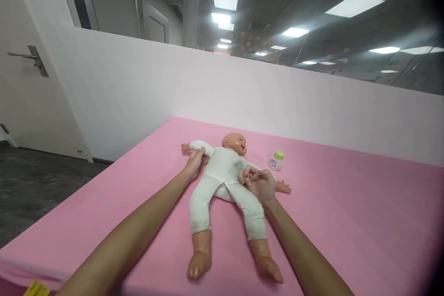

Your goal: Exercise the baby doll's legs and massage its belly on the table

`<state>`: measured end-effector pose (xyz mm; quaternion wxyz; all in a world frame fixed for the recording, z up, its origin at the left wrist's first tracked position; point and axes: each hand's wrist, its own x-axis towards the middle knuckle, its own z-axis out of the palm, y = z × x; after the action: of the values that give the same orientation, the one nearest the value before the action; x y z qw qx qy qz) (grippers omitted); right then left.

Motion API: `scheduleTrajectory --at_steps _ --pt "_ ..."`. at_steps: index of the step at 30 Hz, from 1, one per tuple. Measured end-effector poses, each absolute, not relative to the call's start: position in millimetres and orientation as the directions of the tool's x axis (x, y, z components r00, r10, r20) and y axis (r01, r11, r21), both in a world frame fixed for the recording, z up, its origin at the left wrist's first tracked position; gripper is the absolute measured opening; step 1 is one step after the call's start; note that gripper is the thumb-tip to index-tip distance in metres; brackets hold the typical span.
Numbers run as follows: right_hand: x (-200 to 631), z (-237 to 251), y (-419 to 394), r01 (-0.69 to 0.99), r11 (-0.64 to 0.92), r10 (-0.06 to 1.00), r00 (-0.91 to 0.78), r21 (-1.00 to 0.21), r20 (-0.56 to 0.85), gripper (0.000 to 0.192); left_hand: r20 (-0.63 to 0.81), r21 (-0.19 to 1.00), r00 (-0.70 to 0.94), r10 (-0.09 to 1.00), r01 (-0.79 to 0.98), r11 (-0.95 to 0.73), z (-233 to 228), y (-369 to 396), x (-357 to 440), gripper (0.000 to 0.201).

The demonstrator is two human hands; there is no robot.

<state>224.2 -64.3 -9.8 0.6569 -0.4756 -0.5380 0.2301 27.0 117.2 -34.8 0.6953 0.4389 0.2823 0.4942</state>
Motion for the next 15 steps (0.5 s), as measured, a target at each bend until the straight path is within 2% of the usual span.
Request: scheduleTrajectory --at_steps 4,15 --pt "224.0 -10.5 -61.0 -0.197 0.333 0.936 0.184 -0.922 0.299 0.042 0.05 0.886 0.35 0.935 -0.447 0.12 -36.8 119.0 28.6 0.035" --pt "224.6 -10.9 -59.7 -0.34 0.274 0.961 0.137 -0.9 0.24 0.032 0.05 0.88 0.349 0.936 -0.458 0.124 -34.2 119.7 30.3 0.029"
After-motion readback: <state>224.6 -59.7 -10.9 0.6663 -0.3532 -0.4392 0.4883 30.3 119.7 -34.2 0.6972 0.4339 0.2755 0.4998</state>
